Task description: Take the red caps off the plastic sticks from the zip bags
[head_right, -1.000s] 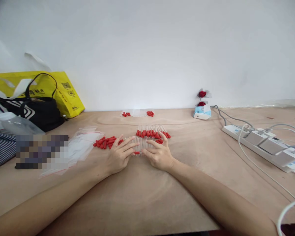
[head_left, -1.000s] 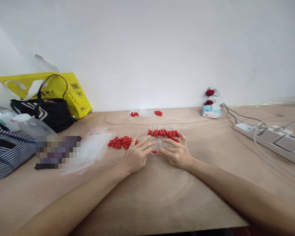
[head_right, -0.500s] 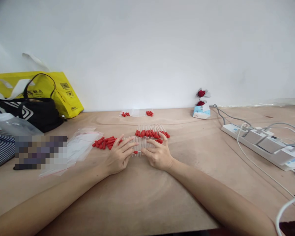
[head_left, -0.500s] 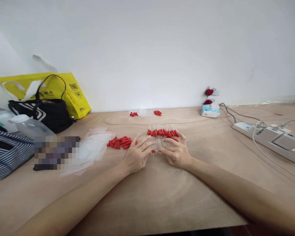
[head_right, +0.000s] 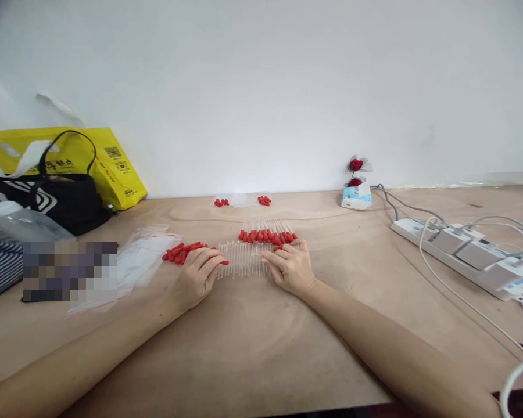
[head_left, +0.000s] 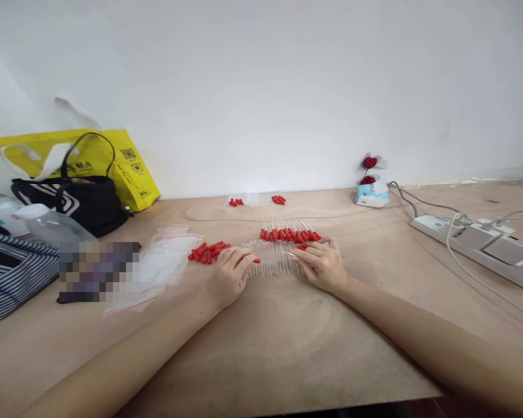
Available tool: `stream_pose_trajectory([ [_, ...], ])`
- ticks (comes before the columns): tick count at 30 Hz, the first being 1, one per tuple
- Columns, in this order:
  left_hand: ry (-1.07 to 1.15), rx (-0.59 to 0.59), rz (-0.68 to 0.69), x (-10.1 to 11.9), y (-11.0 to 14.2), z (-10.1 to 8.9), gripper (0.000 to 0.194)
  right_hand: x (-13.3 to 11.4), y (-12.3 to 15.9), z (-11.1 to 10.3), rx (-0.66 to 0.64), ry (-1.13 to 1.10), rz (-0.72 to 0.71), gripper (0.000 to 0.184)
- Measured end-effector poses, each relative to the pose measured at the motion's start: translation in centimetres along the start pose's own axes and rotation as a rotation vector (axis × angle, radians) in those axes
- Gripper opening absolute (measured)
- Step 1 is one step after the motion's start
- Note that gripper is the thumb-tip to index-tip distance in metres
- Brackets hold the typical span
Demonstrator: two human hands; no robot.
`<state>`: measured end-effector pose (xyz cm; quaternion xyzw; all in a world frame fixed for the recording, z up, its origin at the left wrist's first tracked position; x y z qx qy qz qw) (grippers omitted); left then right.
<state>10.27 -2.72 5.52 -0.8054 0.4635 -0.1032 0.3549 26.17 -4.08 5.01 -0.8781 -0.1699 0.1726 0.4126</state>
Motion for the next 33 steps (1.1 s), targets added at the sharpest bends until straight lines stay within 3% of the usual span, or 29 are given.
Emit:
stream_pose_trajectory([
  [4,0.054,0.101,-0.117,-2.0,0.1,-1.0,0.021,0.8,-0.3,0.9,-0.044,0.062,0.083,0.022],
  [8,-0.065,0.166,-0.369,-7.3,1.1,-3.3,0.028,1.6,-0.5,1.8,-0.090,0.134,0.135,0.025],
  [11,-0.146,0.085,-0.529,-12.0,2.9,-4.5,0.029,2.0,-0.6,2.1,-0.089,0.142,0.163,0.021],
  [14,-0.104,-0.061,-0.728,-16.0,5.6,-4.0,0.031,1.8,-0.6,2.5,-0.081,0.155,0.163,0.019],
  [16,-0.038,-0.117,-0.801,-17.3,7.0,-3.3,0.031,1.5,-0.7,2.8,-0.089,0.161,0.146,0.019],
  [22,0.100,-0.180,-0.864,-17.6,7.9,-1.0,0.036,0.8,-0.7,3.6,-0.194,0.206,0.131,0.020],
  [26,0.079,-0.153,-0.889,-17.3,7.5,-1.7,0.035,0.2,-0.7,3.7,-0.259,0.200,0.117,0.022],
  [30,-0.035,-0.105,-0.834,-16.0,5.6,-2.9,0.031,-0.2,-0.7,3.6,-0.282,0.174,0.108,0.030],
  [33,-0.044,-0.167,-0.677,-13.6,2.4,-1.4,0.024,-0.3,-0.8,3.2,-0.267,0.158,0.097,0.036],
])
Point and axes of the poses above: each hand's wrist, its own y-axis away from the middle knuckle, its own z-axis out of the palm, x = y × z, the point moved 9 cm from there along -y, towards the middle knuckle, and after that the axes turned 11 degrees about z, right-handed, at the moved point
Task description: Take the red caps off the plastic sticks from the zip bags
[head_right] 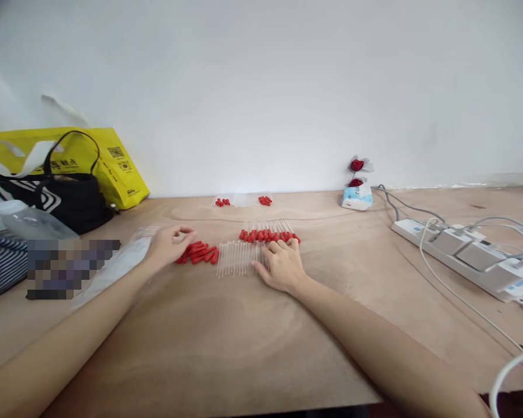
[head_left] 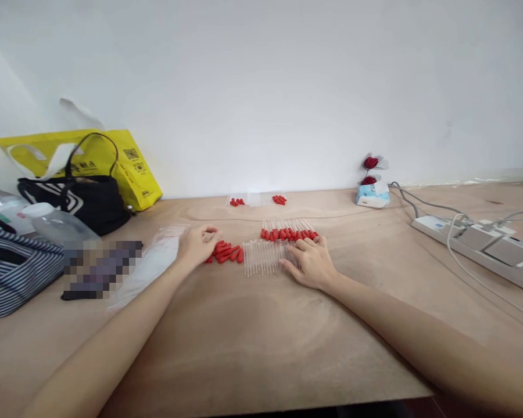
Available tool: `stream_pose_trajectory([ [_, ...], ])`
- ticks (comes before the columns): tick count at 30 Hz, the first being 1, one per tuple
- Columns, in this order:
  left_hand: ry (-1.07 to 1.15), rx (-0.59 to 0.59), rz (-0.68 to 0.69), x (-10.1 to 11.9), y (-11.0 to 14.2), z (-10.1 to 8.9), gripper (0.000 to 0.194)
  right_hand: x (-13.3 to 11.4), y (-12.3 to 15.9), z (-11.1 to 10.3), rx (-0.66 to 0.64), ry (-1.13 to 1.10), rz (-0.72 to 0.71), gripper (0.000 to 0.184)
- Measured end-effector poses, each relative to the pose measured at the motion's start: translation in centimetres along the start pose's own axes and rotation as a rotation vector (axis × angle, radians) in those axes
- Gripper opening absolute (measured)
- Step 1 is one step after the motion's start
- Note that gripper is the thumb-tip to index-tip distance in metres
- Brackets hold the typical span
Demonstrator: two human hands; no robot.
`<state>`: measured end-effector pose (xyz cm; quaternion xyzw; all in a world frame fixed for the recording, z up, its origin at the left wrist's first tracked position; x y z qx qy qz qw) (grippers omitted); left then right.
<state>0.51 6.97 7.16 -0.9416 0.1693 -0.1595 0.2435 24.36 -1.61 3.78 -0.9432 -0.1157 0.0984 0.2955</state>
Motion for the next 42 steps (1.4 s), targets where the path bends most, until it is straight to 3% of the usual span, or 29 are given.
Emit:
stream_pose_trajectory([
  [3,0.017,-0.124,0.154,4.7,-0.9,2.8,0.023,0.7,0.1,-0.8,0.050,-0.020,0.017,0.034],
  [7,0.015,-0.193,0.349,10.4,-1.7,6.1,0.030,2.9,0.2,-1.8,0.117,-0.038,0.088,0.030],
  [12,-0.057,-0.197,0.511,13.9,-2.6,8.2,0.029,5.0,0.3,-2.8,0.182,-0.057,0.157,0.031],
  [16,-0.068,-0.179,0.540,14.4,-3.0,8.6,0.014,5.1,0.2,-2.8,0.182,-0.094,0.161,0.029],
  [20,-0.081,-0.098,0.488,14.2,-2.7,7.5,0.013,4.7,0.1,-2.4,0.174,-0.097,0.142,0.025],
  [24,-0.036,0.097,0.381,12.1,-1.1,4.2,0.015,4.6,0.2,-2.1,0.177,-0.143,0.099,0.020],
  [27,0.097,0.215,0.401,10.5,1.1,1.5,0.013,3.9,0.3,-2.0,0.175,-0.194,0.024,0.019],
  [30,0.206,0.187,0.500,10.0,3.3,0.7,0.013,2.4,0.5,-2.3,0.197,-0.169,-0.072,0.027],
  [33,0.273,0.149,0.581,10.3,4.8,1.1,0.013,0.4,0.9,-2.6,0.205,-0.122,-0.185,0.033],
  [37,0.309,0.110,0.635,11.3,5.3,2.2,0.015,-1.2,1.1,-2.0,0.161,-0.092,-0.274,0.028],
  [42,0.323,0.096,0.740,12.8,5.6,2.5,0.017,-1.2,1.2,-1.3,0.176,-0.138,-0.290,0.022],
])
Point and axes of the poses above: each hand's wrist, its own y-axis away from the middle knuckle, its own z-axis out of the palm, x = y × z, the point moved 9 cm from there along -y, towards the middle knuckle, and after that the axes turned 11 degrees about z, right-handed, at the moved point
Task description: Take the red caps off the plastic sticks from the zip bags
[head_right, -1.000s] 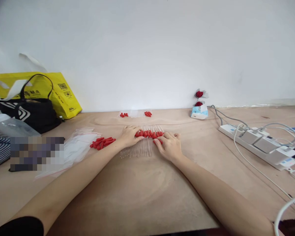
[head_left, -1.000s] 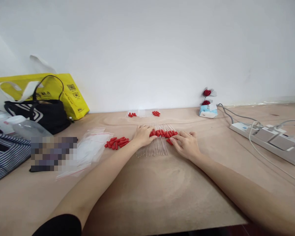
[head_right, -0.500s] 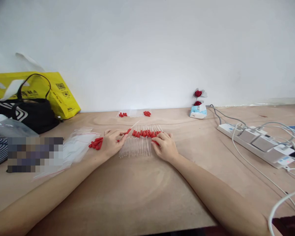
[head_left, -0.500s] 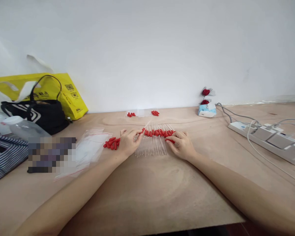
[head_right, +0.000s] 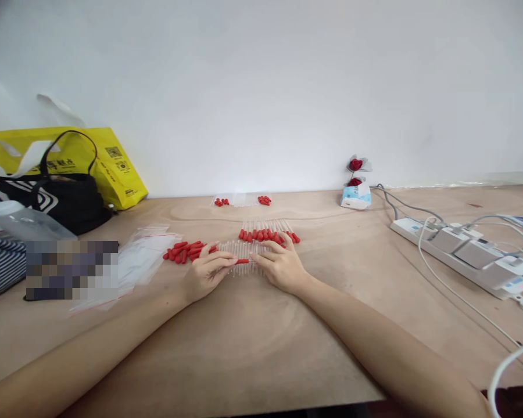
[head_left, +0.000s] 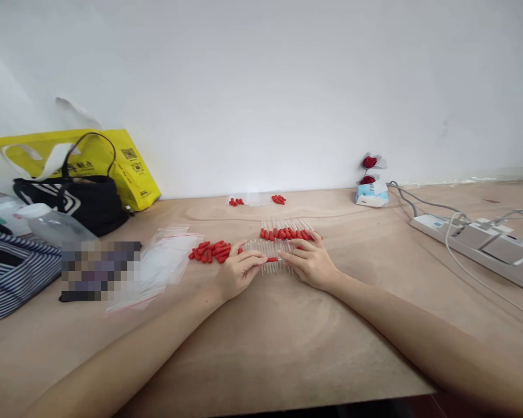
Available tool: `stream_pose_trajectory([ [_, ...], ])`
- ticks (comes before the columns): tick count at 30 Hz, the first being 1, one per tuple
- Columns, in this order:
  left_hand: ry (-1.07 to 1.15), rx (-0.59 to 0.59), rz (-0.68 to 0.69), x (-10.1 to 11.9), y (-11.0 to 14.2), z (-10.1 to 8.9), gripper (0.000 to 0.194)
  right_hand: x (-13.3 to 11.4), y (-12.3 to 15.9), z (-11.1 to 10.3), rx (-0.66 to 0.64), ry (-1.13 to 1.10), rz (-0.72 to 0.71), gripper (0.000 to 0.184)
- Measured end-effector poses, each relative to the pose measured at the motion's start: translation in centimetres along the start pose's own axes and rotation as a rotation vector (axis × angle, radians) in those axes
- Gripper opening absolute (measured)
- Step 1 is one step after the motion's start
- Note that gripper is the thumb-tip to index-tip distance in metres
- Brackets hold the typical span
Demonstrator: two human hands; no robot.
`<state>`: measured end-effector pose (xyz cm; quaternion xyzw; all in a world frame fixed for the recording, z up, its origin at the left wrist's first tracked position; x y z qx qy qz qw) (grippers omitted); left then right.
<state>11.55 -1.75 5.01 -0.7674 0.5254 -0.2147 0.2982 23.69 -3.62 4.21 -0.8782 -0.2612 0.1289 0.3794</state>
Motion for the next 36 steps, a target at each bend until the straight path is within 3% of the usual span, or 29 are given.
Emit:
stream_pose_trajectory([
  [8,-0.094,-0.127,-0.033,0.6,-0.6,1.1,0.026,-1.2,0.0,-0.8,0.092,0.001,-0.065,0.024],
  [14,-0.073,-0.135,-0.021,0.8,-0.8,1.5,0.020,-1.7,0.0,-0.8,0.075,0.007,-0.075,0.026],
  [24,-0.120,-0.208,0.005,1.3,-0.7,1.2,0.025,-1.5,0.1,-0.6,0.028,0.014,-0.054,0.025],
  [30,-0.112,-0.209,0.031,1.6,-0.8,1.3,0.029,-1.8,0.2,-0.9,0.067,-0.007,-0.067,0.023],
  [36,-0.157,-0.182,-0.070,-0.3,0.3,0.2,0.029,0.5,0.5,-1.8,0.078,0.015,0.034,0.023],
])
Point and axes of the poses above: each hand's wrist, its own y-axis away from the middle knuckle, its own z-axis out of the palm, x = y × z, the point moved 9 cm from there along -y, towards the middle knuckle, and after that the axes turned 11 degrees about z, right-handed, at the moved point
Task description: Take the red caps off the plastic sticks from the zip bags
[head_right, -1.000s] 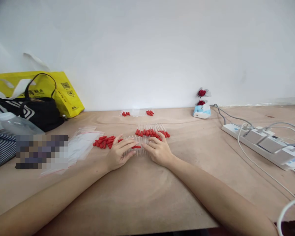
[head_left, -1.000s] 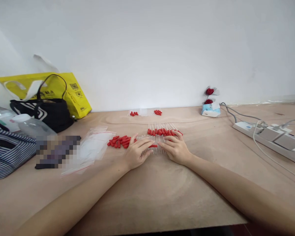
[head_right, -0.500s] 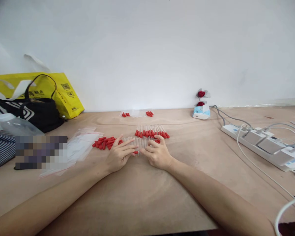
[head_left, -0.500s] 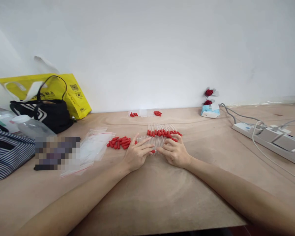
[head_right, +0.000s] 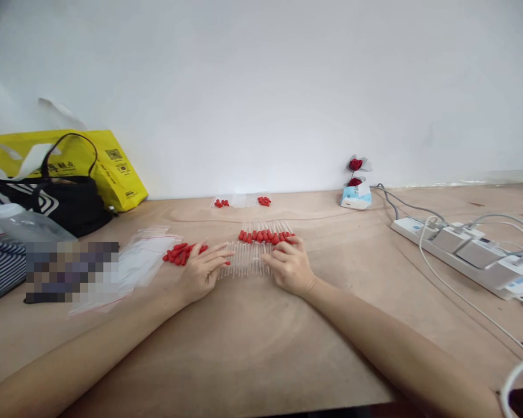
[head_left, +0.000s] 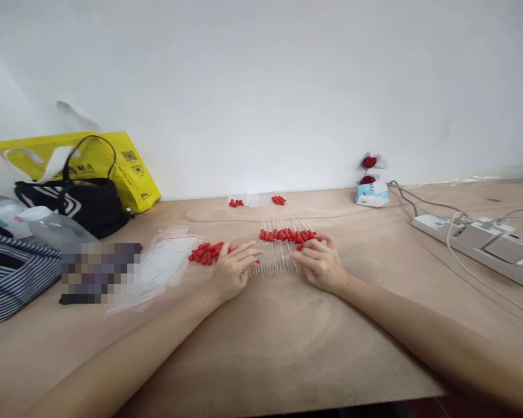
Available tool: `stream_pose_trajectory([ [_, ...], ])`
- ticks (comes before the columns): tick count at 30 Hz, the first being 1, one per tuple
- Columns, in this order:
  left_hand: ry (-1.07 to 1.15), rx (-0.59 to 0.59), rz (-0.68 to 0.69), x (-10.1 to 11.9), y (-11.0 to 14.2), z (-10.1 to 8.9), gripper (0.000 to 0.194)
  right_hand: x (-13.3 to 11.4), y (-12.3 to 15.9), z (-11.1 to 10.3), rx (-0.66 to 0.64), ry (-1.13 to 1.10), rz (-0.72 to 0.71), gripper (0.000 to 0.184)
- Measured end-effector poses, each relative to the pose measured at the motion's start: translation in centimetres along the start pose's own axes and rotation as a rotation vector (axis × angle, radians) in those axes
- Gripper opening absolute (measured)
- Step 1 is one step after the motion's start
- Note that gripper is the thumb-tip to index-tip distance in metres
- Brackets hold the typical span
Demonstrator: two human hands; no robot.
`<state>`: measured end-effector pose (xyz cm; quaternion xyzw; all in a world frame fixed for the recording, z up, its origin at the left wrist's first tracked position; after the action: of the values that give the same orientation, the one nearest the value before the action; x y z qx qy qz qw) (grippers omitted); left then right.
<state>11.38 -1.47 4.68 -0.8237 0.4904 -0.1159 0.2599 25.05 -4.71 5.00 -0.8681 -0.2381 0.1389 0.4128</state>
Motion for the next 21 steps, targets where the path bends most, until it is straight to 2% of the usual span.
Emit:
stream_pose_trajectory([
  [3,0.033,0.066,-0.032,-0.7,0.5,-0.3,0.023,1.5,0.1,0.0,-0.008,0.050,0.097,0.022],
  [6,0.094,0.191,-0.063,-1.2,0.6,-1.1,0.023,2.5,0.0,0.4,-0.028,0.096,0.200,0.023],
  [10,-0.002,0.329,-0.251,-4.2,1.4,-3.3,0.027,3.6,0.0,1.4,-0.087,0.114,0.324,0.029],
  [13,-0.071,0.311,-0.408,-7.8,2.7,-5.1,0.031,3.7,-0.1,2.1,-0.113,0.056,0.344,0.030],
  [17,-0.031,0.245,-0.689,-13.0,5.5,-6.9,0.034,3.2,-0.6,2.4,-0.075,-0.048,0.336,0.022],
  [19,-0.042,0.192,-0.791,-14.5,6.7,-7.4,0.030,2.7,-0.8,2.8,-0.069,-0.048,0.314,0.021],
  [21,-0.038,0.130,-0.831,-15.2,7.2,-7.4,0.027,2.3,-1.0,3.1,-0.068,-0.032,0.282,0.022],
])
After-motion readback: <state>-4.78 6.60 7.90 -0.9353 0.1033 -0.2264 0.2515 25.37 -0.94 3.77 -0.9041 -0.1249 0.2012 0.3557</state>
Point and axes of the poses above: each hand's wrist, its own y-axis away from the middle knuckle, its own z-axis out of the palm, x = y × z, the point moved 9 cm from there along -y, towards the middle knuckle, and after that the axes turned 11 degrees about z, right-handed, at the moved point
